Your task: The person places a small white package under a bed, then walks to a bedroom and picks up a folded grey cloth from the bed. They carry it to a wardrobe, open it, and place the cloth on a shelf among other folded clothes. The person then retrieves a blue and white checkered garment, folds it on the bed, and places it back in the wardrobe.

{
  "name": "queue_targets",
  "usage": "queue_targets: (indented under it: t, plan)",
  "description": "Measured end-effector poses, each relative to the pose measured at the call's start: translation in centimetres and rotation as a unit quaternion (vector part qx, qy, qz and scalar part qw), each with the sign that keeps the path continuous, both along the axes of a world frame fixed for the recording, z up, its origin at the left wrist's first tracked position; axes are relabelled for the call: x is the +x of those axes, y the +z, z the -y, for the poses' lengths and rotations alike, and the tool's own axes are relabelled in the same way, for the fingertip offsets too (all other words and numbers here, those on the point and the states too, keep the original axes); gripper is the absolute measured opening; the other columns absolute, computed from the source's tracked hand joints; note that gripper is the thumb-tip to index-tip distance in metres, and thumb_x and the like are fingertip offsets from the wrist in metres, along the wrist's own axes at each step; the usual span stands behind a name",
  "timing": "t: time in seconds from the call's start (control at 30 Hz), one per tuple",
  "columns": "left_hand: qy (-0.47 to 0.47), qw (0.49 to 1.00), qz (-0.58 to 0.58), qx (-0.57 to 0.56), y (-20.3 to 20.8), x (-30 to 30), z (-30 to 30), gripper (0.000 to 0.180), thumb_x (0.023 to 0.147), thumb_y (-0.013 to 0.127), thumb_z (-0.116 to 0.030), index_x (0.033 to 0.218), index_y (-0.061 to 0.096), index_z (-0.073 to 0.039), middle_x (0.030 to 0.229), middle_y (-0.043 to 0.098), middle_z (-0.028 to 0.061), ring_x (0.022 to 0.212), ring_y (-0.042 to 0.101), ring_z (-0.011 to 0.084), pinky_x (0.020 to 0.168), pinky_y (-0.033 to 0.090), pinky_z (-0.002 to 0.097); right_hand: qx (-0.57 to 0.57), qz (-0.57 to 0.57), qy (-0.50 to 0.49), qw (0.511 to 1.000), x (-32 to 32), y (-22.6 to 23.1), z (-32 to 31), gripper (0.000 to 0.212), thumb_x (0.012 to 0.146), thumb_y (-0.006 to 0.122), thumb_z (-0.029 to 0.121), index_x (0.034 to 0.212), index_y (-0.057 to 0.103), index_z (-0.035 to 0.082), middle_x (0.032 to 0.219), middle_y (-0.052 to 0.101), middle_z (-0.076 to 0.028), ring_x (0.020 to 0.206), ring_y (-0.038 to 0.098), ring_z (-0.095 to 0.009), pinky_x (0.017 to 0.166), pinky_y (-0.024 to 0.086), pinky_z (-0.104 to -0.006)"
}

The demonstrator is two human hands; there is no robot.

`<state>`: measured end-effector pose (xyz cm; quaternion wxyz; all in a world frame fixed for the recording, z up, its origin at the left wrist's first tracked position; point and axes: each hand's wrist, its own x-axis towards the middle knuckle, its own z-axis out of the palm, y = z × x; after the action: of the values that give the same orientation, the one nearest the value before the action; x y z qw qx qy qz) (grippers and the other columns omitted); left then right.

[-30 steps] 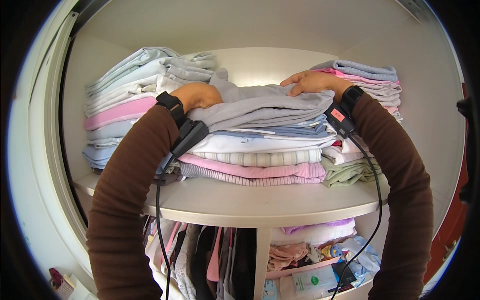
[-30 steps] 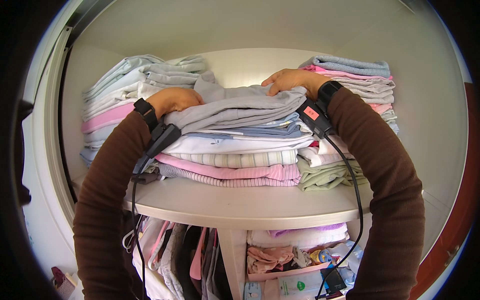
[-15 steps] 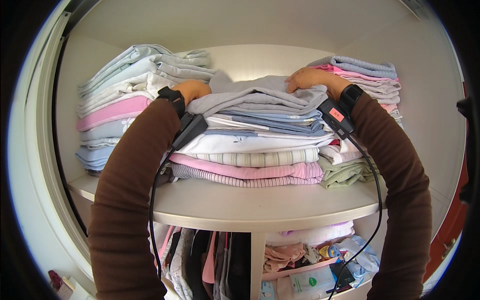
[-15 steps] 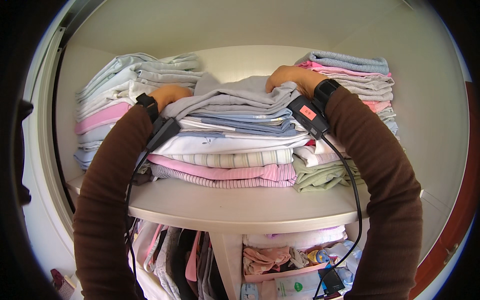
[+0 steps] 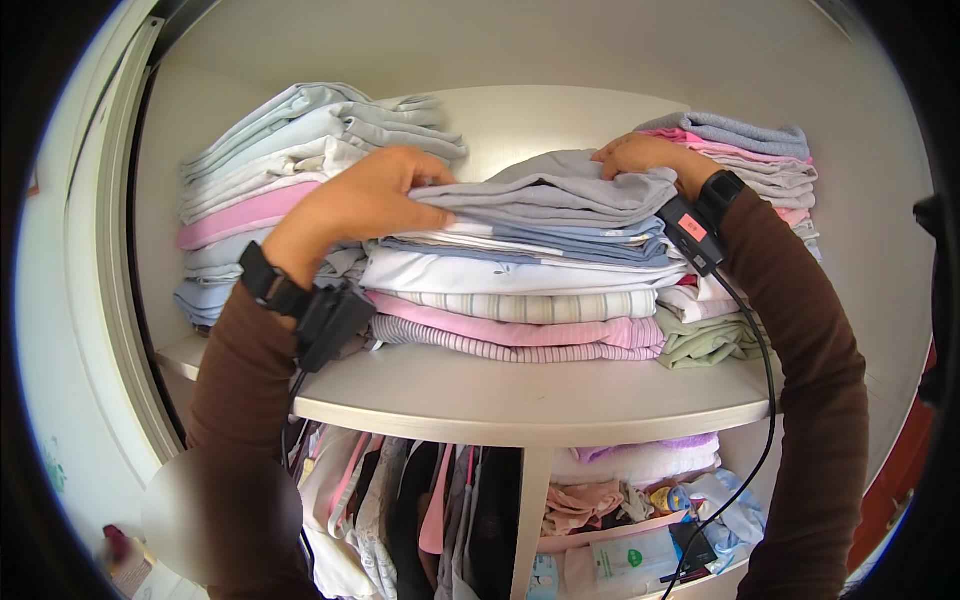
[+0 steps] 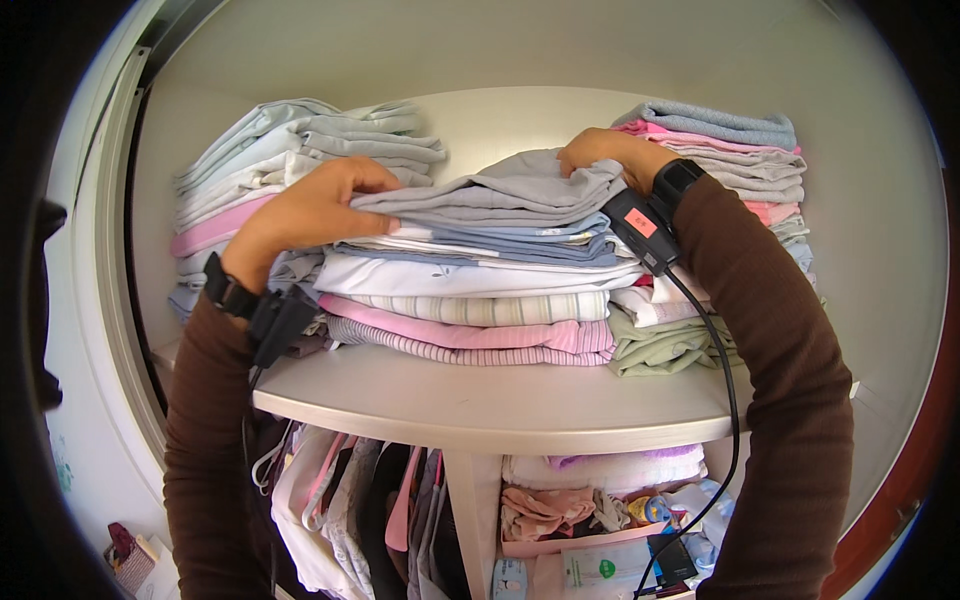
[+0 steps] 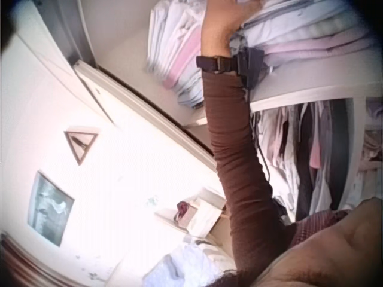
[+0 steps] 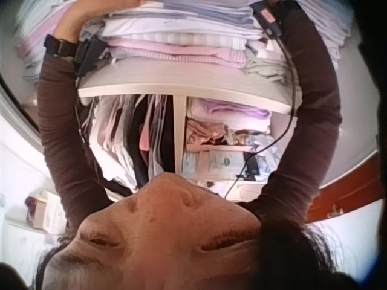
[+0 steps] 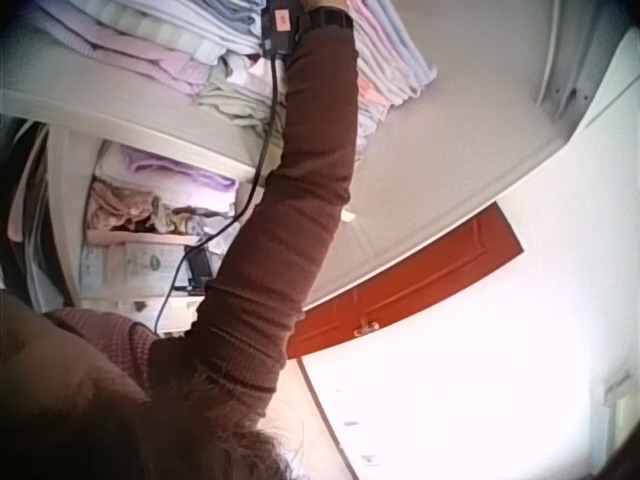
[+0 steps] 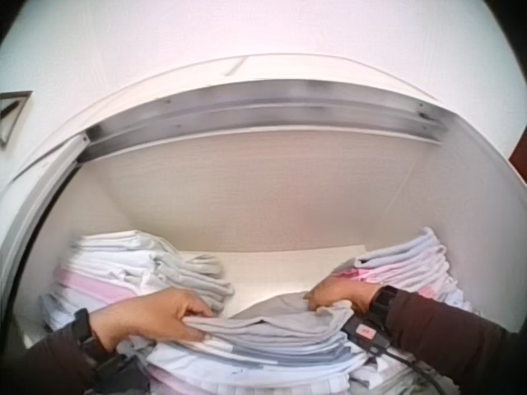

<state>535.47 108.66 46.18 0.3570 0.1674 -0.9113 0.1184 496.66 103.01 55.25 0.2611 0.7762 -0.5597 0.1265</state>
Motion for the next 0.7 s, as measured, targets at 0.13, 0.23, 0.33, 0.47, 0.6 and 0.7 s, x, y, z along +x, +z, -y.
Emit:
queue_targets:
  t: [0.13,0.23,0.33,0.47,0.6,0.7]
  plan:
    - [0.03,0.996,-0.06,-0.065,0.3,0.0,1.6,0.022,0.083,0.066,-0.008,0.104,0.068,0.001,0.087,0.068,0.0217,0.086,0.066,0.0351,0.077,0.05,0.0391,0.053,0.089,0.117,0.988,0.6,-1.1,-2.0,0.036,0.076,0.066,0.014,0.109,0.068,0.0,0.108,0.069,-0.015,0.097,0.065,-0.023,0.082,0.051,-0.0287]
    - [0.08,0.99,-0.045,-0.111,0.1,-0.5,2.0,0.027,0.077,0.059,0.004,0.102,0.068,-0.001,0.092,0.067,0.0238,0.09,0.063,0.0418,0.08,0.05,0.0426,0.061,0.14,0.134,0.979,1.4,-1.7,-3.1,0.024,0.077,0.065,0.02,0.094,0.069,0.004,0.106,0.068,-0.02,0.091,0.067,-0.032,0.079,0.052,-0.0347]
    - [0.2,0.974,0.009,-0.105,-0.7,-0.8,1.9,0.028,0.072,0.057,0.009,0.096,0.068,0.0,0.095,0.067,0.0245,0.096,0.063,0.0419,0.083,0.05,0.0442,0.118,0.262,0.058,0.956,2.2,-2.1,-3.8,0.032,0.082,0.065,0.019,0.112,0.066,0.008,0.121,0.062,-0.018,0.093,0.067,-0.028,0.081,0.052,-0.035]
    - [0.178,0.981,-0.007,-0.08,-1.1,-0.7,1.6,0.026,0.073,0.057,0.008,0.095,0.068,0.001,0.096,0.067,0.0245,0.095,0.064,0.0424,0.083,0.051,0.0446,0.164,0.364,0.051,0.915,3.0,-2.7,-4.9,0.052,0.084,0.065,0.012,0.135,0.056,0.01,0.147,0.043,-0.017,0.124,0.05,-0.025,0.091,0.048,-0.0342]
    - [0.203,0.975,0.018,-0.089,-1.8,-0.7,1.0,0.031,0.075,0.057,0.007,0.101,0.07,0.0,0.1,0.066,0.0247,0.094,0.064,0.0422,0.083,0.052,0.0447,0.202,0.336,0.046,0.919,4.4,-3.2,-6.7,0.055,0.086,0.064,0.015,0.14,0.053,0.013,0.152,0.037,-0.021,0.14,0.033,-0.029,0.101,0.04,-0.0423]
    - [0.154,0.979,0.03,-0.127,-2.9,-0.1,0.6,0.034,0.076,0.055,0.007,0.105,0.071,-0.001,0.1,0.066,0.0255,0.094,0.064,0.042,0.084,0.052,0.044,0.151,0.21,-0.016,0.966,5.6,-3.2,-9.2,0.063,0.087,0.066,0.021,0.146,0.046,0.011,0.149,0.042,-0.021,0.134,0.043,-0.033,0.104,0.038,-0.0373]
